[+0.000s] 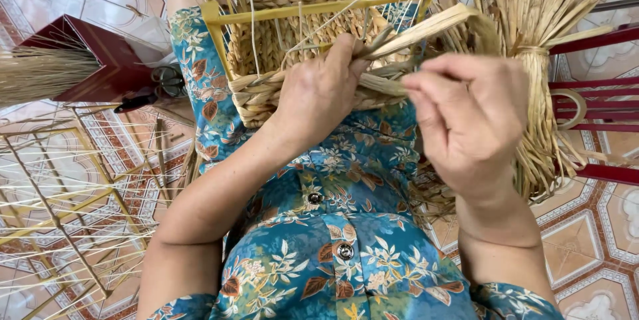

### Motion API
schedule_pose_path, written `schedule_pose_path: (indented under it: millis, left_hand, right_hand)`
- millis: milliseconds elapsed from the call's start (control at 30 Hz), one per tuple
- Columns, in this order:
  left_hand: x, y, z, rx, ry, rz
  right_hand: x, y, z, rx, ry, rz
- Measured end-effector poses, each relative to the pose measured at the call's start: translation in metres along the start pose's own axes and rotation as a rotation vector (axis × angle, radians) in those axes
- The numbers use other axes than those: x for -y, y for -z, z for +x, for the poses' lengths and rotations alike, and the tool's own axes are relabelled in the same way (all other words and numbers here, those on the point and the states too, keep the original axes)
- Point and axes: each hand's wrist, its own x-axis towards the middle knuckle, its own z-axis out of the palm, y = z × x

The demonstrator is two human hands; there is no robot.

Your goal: The person weaves a basket by hand, threading dried plant fibers through a wooden frame and tucking the ends into the structure. They pick up additional fibers from a bundle, wrapping them around the frame's vertical supports and pulling them tight to secure each row.

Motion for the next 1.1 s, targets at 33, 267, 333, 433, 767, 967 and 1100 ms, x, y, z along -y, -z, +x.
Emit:
schedule_pose_path:
  millis: [33, 267, 333, 433, 767, 967, 1100]
  left_hand:
    - [0.001, 0.001, -0.002, 0.000, 0.000, 0.000]
    - [0.008, 0.014, -0.011, -0.095, -0.229, -0.088]
    - [0.010, 0.019, -0.012, -0.110, -0.286, -0.108]
    - [0.006, 0.029, -0.002, -0.053, -0.295, -0.143]
    - [-0.010, 0.025, 0.016, 0.072, -0.130, 0.035]
    - [-0.019, 0.033, 0.016, 0.032, -0.167, -0.115]
    - [-0.009, 0.023, 0.007, -0.061, -0.087, -0.113]
  right_hand:
    - [-0.006, -0.012, -0.012, 0.000, 0.000, 0.001]
    - [-0.037, -0.072, -0.021, 0.267, -0.188, 0.208]
    - [-0.040, -0.078, -0.024, 0.224, -0.250, 0.477]
    - [-0.053, -0.082, -0.042, 0.059, -0.344, 0.637]
    - [-0.050, -0.040, -0.039, 0.159, -0.402, 0.876]
    - [-0.073, -0.050, -0.048, 0.244, 0.027, 0.209]
    - [-0.075, -0.052, -0.052, 0.235, 0.047, 0.064]
